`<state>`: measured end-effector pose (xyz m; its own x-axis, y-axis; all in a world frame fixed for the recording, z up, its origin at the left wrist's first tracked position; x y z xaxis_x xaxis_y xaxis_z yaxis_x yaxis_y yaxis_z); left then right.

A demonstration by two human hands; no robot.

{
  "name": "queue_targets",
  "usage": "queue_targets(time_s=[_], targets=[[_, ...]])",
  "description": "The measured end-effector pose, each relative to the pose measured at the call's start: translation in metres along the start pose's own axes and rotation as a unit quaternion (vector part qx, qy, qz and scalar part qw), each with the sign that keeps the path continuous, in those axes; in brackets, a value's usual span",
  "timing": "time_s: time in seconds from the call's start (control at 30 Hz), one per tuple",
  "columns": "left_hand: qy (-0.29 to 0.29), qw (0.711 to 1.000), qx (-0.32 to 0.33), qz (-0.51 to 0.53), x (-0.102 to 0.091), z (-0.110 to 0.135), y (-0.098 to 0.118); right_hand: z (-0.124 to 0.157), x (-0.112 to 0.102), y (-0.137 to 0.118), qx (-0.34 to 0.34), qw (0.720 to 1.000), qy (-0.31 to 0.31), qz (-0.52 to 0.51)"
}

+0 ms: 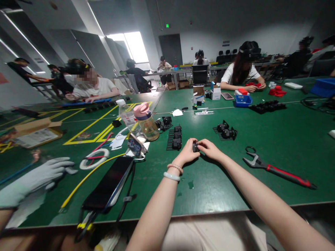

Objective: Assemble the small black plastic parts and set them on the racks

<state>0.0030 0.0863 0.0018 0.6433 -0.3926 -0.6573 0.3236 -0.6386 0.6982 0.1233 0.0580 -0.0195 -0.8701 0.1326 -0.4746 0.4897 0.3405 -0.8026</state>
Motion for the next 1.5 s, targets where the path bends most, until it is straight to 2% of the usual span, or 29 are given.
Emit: queue_targets(time_s=[0.23, 0.5, 1.2, 1.5], targets=[[-0.004, 1.0, 0.001, -0.002, -0.001, 0.0, 0.002, 0.0, 0.001, 0.007, 0.009, 0.999, 0.027, -0.04], [0.002, 1.0, 0.012, 0.006, -0.001, 0.001, -0.001, 0.003, 0.002, -0.004, -0.022, 0.997, -0.007, -0.068], [0.004, 1.0, -0.013, 0.011, -0.002, 0.002, 0.0, 0.0, 0.0, -0.004, -0.018, 0.999, 0.007, 0.03], [0.005, 1.0, -0.012, 0.004, -0.002, 0.002, 0.001, 0.0, 0.0, 0.0, -0.005, 0.999, 0.026, 0.024]])
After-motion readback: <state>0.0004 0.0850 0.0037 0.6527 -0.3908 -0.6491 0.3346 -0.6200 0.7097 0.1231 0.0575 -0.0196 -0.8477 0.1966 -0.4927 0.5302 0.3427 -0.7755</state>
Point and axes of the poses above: each hand's wrist, its own z-axis away from the middle knuckle, its own x-axis out of the palm, y = z × x, the point moved 4 cm from there along -z, towards the middle knuckle
